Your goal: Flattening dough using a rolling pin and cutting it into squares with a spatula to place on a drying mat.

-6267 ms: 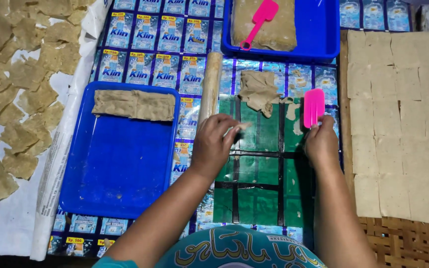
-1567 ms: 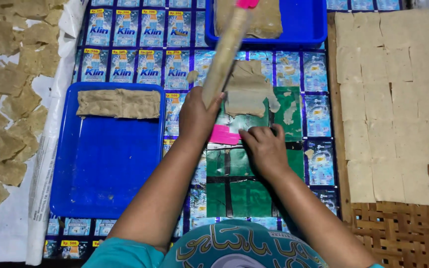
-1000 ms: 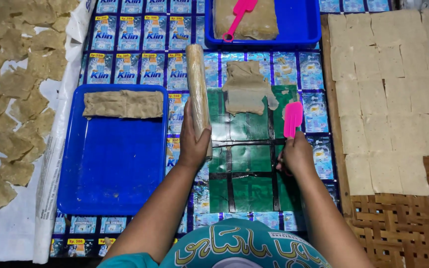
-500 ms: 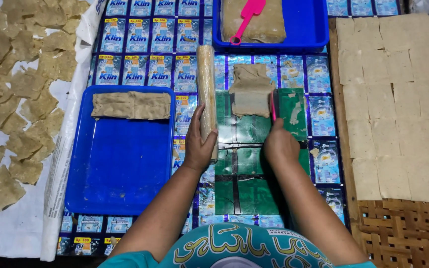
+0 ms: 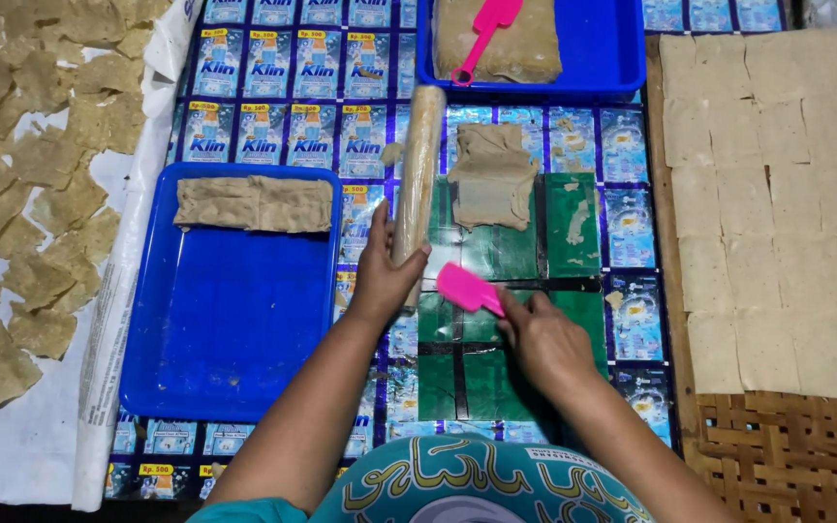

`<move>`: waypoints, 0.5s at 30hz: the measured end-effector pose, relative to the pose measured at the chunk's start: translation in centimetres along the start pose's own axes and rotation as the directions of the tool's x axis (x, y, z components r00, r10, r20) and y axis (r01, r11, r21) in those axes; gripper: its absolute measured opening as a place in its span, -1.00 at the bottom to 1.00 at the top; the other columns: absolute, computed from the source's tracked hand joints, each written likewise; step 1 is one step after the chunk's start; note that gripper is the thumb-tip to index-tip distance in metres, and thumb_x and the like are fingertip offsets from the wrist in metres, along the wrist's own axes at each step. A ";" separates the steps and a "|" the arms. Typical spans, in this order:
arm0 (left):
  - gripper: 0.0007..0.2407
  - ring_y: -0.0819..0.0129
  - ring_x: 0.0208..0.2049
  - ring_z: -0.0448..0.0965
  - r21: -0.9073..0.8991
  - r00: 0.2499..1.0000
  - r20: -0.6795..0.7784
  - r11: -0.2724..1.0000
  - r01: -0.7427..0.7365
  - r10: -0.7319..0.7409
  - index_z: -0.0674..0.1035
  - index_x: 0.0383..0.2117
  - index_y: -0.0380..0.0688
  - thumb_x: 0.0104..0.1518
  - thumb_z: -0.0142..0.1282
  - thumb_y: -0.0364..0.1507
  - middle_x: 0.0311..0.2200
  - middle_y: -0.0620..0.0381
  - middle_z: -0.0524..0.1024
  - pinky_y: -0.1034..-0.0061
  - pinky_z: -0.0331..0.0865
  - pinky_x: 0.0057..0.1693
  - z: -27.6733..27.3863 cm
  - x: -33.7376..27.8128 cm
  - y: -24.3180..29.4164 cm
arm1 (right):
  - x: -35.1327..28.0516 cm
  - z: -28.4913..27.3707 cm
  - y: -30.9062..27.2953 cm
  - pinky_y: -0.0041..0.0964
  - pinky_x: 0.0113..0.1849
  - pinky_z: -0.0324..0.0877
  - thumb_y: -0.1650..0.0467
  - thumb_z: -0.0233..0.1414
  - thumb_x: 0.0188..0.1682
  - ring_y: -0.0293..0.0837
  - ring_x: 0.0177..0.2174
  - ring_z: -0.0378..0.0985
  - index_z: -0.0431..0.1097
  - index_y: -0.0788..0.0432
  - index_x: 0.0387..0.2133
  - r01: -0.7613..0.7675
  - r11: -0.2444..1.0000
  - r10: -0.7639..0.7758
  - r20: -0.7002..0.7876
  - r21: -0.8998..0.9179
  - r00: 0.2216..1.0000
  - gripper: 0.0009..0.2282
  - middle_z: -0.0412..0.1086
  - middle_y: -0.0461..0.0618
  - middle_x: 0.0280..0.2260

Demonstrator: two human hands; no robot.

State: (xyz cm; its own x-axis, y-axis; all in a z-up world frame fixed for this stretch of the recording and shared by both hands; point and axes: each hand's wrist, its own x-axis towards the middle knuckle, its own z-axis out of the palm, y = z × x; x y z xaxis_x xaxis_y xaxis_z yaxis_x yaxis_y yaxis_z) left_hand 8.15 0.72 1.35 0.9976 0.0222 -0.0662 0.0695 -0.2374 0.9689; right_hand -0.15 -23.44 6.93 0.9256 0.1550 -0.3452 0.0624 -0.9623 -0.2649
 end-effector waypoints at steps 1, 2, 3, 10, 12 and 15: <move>-0.24 -0.29 0.06 0.52 -0.001 1.000 -0.004 1.000 -0.002 0.002 0.03 0.41 -0.15 0.10 0.27 -0.46 0.08 -0.31 0.47 -0.08 0.44 0.19 -0.6 0.4 0.4 | 0.4 -0.4 0.8 0.20 -0.23 0.54 0.19 -0.06 0.07 0.29 -0.18 0.59 0.29 -0.16 0.24 0.003 1.000 -0.003 -0.002 -0.003 1.000 -0.58 0.42 0.09 -0.18; -0.29 -0.20 0.11 0.51 0.172 0.998 0.049 0.984 -0.038 0.030 0.17 0.38 -0.04 0.06 0.30 -0.36 0.10 -0.18 0.48 -0.02 0.41 0.20 -1.2 0.9 0.9 | 0.8 -0.8 1.5 0.12 -0.24 0.51 0.16 -0.03 0.04 0.23 -0.20 0.60 0.41 -0.16 0.12 0.065 0.996 -0.073 -0.116 -0.068 0.991 -0.63 0.44 0.06 -0.23; -0.32 -0.10 0.15 0.49 0.342 0.994 0.104 0.937 -0.078 0.045 0.32 0.34 0.08 0.01 0.34 -0.25 0.13 -0.05 0.49 0.04 0.38 0.21 -1.9 1.1 1.2 | 1.2 -1.0 2.2 0.05 -0.25 0.48 0.12 0.01 0.01 0.17 -0.21 0.61 0.53 -0.17 0.00 0.120 0.983 -0.149 -0.222 -0.137 0.964 -0.66 0.47 0.03 -0.28; -0.39 -0.01 0.14 0.51 0.560 0.871 0.459 0.705 -0.435 0.172 0.39 0.28 0.17 0.00 0.30 -0.36 0.05 0.08 0.57 0.10 0.32 0.25 -0.6 5.3 6.2 | 12.0 -8.6 5.4 0.02 0.04 0.28 0.29 0.03 0.20 0.14 0.07 0.41 0.46 0.11 0.06 0.307 0.923 -0.364 -0.789 -0.233 0.494 -0.75 0.27 0.08 0.05; -0.43 0.00 0.16 0.50 0.574 0.837 0.509 0.646 -0.504 0.200 0.41 0.24 0.19 0.02 0.31 -0.36 0.03 0.06 0.59 0.08 0.31 0.26 0.7 7.0 5.6 | 15.0 -8.4 5.2 0.47 0.22 -0.20 0.16 -0.23 0.30 0.26 0.32 0.09 0.30 0.18 0.28 0.189 0.980 -0.191 -0.492 -0.054 0.849 -0.55 0.14 0.36 0.31; -0.55 0.24 0.20 0.47 0.617 0.843 0.488 0.594 -0.516 0.226 0.42 0.20 0.27 0.14 0.22 -0.29 0.06 0.24 0.58 0.23 0.23 0.31 1.7 8.4 4.1 | 18.2 -4.7 6.9 0.49 0.24 -0.36 0.02 -0.45 0.29 0.19 0.37 -0.01 0.18 0.19 0.34 0.101 0.991 -0.124 -0.311 -0.090 0.942 -0.39 0.03 0.30 0.38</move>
State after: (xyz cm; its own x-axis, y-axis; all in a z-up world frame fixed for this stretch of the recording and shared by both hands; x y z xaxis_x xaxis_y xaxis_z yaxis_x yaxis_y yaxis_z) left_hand 16.88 -1.71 4.34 0.8596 -0.5088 0.0471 -0.4703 -0.7518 0.4621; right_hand 18.85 -28.35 3.08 0.9806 0.1956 -0.0127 0.1883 -0.9579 -0.2166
